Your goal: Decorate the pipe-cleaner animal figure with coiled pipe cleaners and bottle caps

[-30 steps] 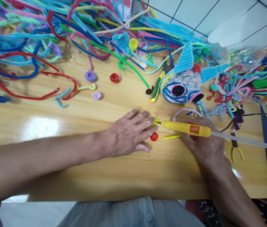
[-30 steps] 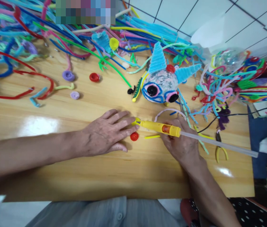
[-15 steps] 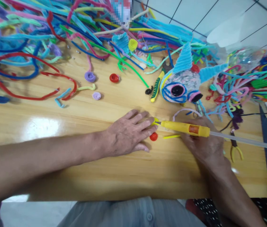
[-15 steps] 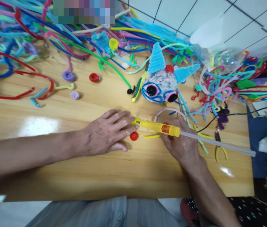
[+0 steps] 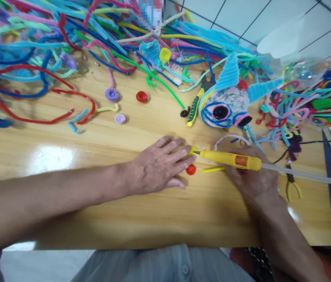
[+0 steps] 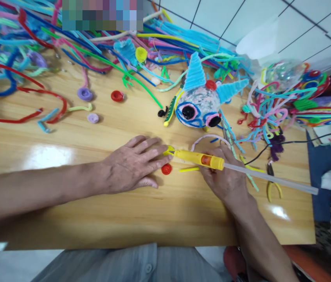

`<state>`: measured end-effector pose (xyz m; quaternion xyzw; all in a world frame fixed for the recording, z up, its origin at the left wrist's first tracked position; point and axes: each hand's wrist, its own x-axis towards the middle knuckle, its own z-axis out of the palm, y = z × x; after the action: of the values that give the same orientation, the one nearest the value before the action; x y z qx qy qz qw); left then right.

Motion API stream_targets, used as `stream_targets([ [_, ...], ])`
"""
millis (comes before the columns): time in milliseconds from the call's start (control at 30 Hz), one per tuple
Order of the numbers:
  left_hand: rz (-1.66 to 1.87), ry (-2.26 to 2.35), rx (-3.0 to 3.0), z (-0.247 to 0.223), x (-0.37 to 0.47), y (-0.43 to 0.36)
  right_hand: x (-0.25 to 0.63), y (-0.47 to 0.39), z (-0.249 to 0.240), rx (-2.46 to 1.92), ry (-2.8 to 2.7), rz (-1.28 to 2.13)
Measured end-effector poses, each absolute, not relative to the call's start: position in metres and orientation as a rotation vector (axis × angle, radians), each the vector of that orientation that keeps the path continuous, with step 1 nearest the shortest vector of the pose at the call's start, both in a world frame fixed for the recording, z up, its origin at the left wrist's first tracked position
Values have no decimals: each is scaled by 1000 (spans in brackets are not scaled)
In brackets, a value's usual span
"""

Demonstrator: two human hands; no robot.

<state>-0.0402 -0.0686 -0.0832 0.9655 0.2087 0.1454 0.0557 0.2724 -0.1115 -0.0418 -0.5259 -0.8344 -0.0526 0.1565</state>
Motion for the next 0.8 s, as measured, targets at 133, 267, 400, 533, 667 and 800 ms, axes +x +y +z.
stream_targets([
  [133, 424, 635, 2925, -83, -40, -69, 272, -112, -41, -1515, -2404, -179],
  [267, 435, 627, 2925, -83, -40, -68, 272, -111, -40, -1473, -2418, -221],
  [400, 445, 630, 2932, -83, -40, -68, 271, -110, -39, -1448, -2437, -216],
  [533, 468, 627, 2930, -84, -40, -68, 272, -111, -40, -1489, -2427, -193],
  [667, 492, 627, 2931, -84, -40, -69, 273, -112, -40, -1519, -2406, -176],
  [800, 497, 627, 2935, -85, -40, -69, 270, -113, -38, -1528, -2334, -81],
])
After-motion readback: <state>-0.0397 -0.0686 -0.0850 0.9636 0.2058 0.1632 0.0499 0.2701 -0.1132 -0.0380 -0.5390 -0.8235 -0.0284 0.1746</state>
